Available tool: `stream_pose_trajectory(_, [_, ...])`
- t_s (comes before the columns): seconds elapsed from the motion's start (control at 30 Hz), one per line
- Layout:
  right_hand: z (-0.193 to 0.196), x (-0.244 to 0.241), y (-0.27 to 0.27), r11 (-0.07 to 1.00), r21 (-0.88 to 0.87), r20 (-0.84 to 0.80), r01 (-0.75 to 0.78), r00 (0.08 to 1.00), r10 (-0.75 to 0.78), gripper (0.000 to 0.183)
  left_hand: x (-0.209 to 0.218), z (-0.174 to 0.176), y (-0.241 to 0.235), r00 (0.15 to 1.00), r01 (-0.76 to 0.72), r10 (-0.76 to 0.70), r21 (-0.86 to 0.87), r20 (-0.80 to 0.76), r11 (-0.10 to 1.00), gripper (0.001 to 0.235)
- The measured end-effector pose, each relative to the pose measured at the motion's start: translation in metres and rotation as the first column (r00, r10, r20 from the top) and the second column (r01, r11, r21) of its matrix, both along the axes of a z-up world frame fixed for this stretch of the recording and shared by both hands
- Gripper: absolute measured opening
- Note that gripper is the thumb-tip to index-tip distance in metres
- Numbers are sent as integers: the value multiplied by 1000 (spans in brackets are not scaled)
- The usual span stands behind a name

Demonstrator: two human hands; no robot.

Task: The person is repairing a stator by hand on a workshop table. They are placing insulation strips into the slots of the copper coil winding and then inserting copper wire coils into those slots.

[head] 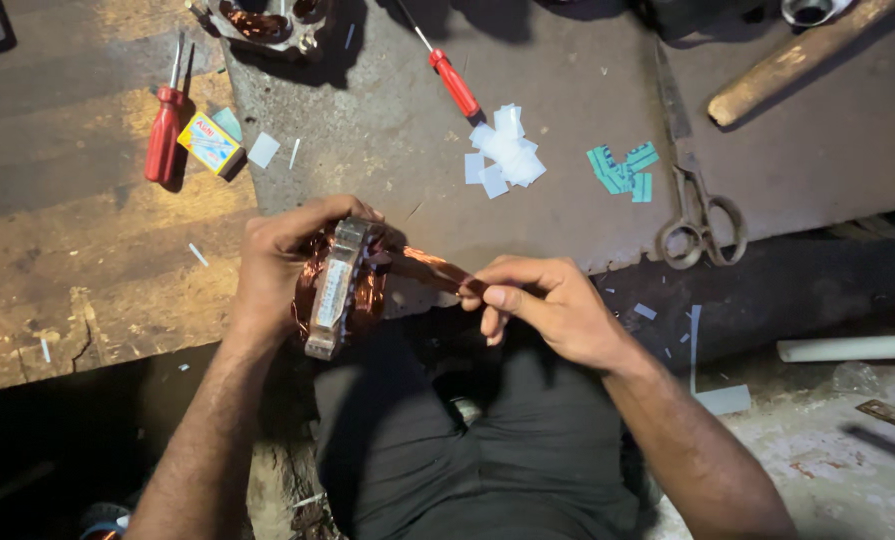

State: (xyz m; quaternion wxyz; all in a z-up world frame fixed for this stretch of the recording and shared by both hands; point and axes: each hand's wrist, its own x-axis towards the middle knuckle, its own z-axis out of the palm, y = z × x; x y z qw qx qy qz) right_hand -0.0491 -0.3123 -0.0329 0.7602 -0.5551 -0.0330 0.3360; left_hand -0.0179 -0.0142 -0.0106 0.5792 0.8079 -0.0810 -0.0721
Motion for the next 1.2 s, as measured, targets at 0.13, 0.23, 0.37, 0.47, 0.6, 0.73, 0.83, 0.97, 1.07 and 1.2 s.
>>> stream_pose_trajectory(0.13, [0, -37, -2, 921, -120, 308, 369, 896, -319, 26, -3, 3, -3, 997, -11, 9, 26, 72, 1000, 38])
stream_pose_trajectory(0.23, [-3, -74, 11, 844, 117, 122, 524, 836, -535, 27, -6, 5, -7, 994, -46, 40, 54, 101, 997, 39])
stream_pose_trajectory(0.37, [-1, -87, 53, 798, 363, -312, 481, 870, -382, 40, -8, 9, -10, 993, -58, 54, 42, 102, 997, 38])
stream_pose_trajectory(0.47, [-1, -63, 70, 696, 514, -339, 502, 864, -372, 39, -10, 7, -11, 995, -79, 77, 18, 70, 997, 38])
stream_pose_trajectory(0.6, [4, -33, 76, 520, 614, -433, 593, 805, -406, 35, -10, 5, -11, 994, -87, 87, 1, 65, 996, 39])
stream_pose_trajectory(0.73, [-1, -24, 83, 470, 646, -458, 601, 798, -392, 26, -8, 9, -9, 998, -60, 60, -36, 0, 998, 39])
stream_pose_trajectory(0.83, [-5, -19, 71, 537, 668, -391, 515, 857, -335, 20, -3, 12, -8, 1000, -12, 12, 1, 9, 1000, 40])
stream_pose_trajectory(0.97, [12, 1, 42, 928, 369, 107, 48, 990, -93, 21, 8, 17, -7, 997, 64, -63, 28, -37, 998, 36])
stream_pose_trajectory(1.07, [24, 17, 45, 857, -464, 797, -226, 315, 515, 10, 11, 22, -4, 982, 131, -135, -36, -129, 991, 23])
stream_pose_trajectory(1.2, [37, 46, 45, 815, -575, 802, 63, -154, 578, 8, 13, 31, -7, 986, 128, -125, 20, -109, 992, 34])
